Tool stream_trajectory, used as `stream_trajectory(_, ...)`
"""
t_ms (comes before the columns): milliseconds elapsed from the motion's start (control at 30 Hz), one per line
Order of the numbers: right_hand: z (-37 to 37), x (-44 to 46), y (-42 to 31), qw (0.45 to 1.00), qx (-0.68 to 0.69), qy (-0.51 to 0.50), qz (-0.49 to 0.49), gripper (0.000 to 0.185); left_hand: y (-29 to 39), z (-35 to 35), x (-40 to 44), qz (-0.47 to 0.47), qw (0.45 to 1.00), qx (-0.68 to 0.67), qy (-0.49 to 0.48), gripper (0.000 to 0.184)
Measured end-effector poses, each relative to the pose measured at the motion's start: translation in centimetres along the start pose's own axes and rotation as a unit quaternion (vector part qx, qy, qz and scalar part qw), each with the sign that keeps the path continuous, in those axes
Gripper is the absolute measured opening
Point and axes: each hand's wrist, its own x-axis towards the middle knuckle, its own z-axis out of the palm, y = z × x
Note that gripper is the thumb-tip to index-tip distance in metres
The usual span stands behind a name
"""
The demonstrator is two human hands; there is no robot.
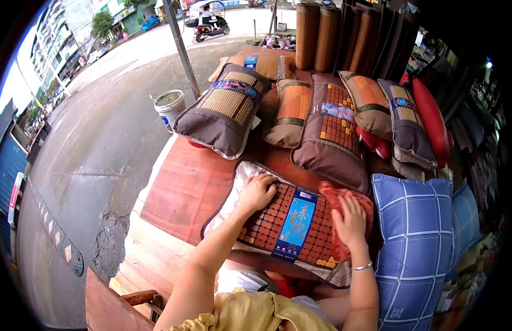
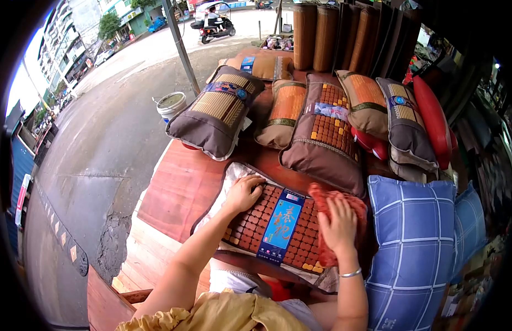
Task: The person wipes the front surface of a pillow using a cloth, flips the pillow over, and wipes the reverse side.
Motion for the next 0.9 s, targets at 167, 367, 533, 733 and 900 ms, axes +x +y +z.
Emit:
stream_trajectory(167, -0.1, -5.3, 2.6, 0.995, 0.079, 0.059, 0.026, 0.058, 0.9, -1.0, 0.6, -0.007, 1.000, -0.002, -0.009, 0.032)
stream_trajectory(367, 0.3, -10.1, -3.8, 0.994, -0.079, 0.074, -0.028, 0.070, -0.1, -0.1, -0.1, 0.004, 1.000, 0.000, -0.006, 0.031)
stream_trajectory(533, 1.0, -4.7, -9.4, 0.978, -0.052, 0.015, -0.201, 0.071, -0.1, 0.3, 0.1, 0.000, 1.000, 0.014, 0.012, 0.033)
stream_trajectory(733, 1.0, -0.3, -8.7, 0.985, -0.055, 0.020, -0.165, 0.061, -0.3, 0.7, 0.3, 0.087, 0.990, -0.015, 0.113, 0.026)
stream_trajectory(900, 0.0, -3.4, 0.4, 0.997, 0.013, 0.069, -0.024, 0.062, 0.0, -0.3, 0.3, 0.038, 0.998, -0.016, 0.054, 0.026)
